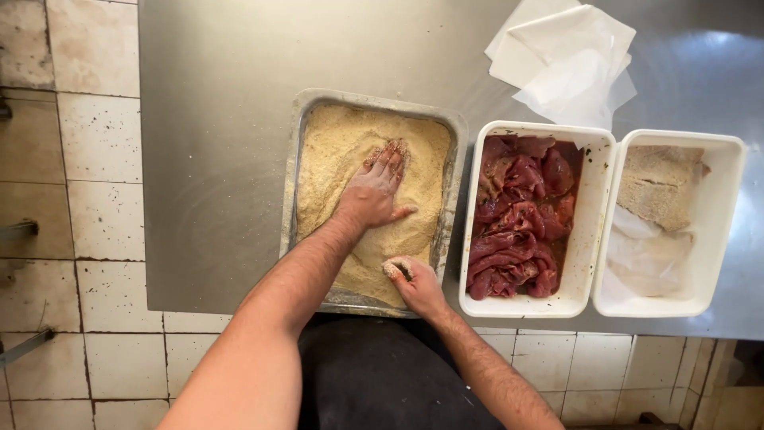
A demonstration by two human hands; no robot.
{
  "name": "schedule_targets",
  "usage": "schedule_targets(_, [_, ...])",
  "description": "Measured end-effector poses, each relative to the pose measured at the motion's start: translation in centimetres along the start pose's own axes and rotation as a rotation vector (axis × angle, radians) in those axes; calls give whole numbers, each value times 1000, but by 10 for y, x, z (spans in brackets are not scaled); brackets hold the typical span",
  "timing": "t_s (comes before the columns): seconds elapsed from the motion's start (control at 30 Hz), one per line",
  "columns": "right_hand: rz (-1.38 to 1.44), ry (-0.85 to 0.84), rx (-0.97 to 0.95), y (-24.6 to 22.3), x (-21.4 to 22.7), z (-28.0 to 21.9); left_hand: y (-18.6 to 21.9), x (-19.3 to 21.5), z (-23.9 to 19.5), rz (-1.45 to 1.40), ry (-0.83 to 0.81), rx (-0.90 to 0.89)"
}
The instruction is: The person takes pieces of raw meat from a container, coats them in a tray of breadcrumbs, and places the coated pieces into a separate container. The person repeats this process for multiple pieces of meat.
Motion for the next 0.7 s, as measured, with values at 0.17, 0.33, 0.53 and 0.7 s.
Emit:
schedule_targets(0.17, [-16,-15,-11,3,0,-1,1,-13,3,-50,23,-7])
schedule_targets(0.33, [-24,-33,-31,-1,3,7,-20,-21,6,-52,-19,12])
schedule_targets(0.53, [-35,-15,-44,-9,1,5,-32,-2,4,-223,383,90])
schedule_targets(0.7, [-73,-47,-54,-1,-3,4,-29,13,-2,-482,275,649])
Point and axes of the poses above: each hand's wrist, its own z-axis towards the middle knuckle, its own x-axis out of the back of the hand, y = z × x, the point moved 3 cm from there along z, towards the middle knuckle, and after that the axes turned 8 degrees about y, right-handed, at the moved point
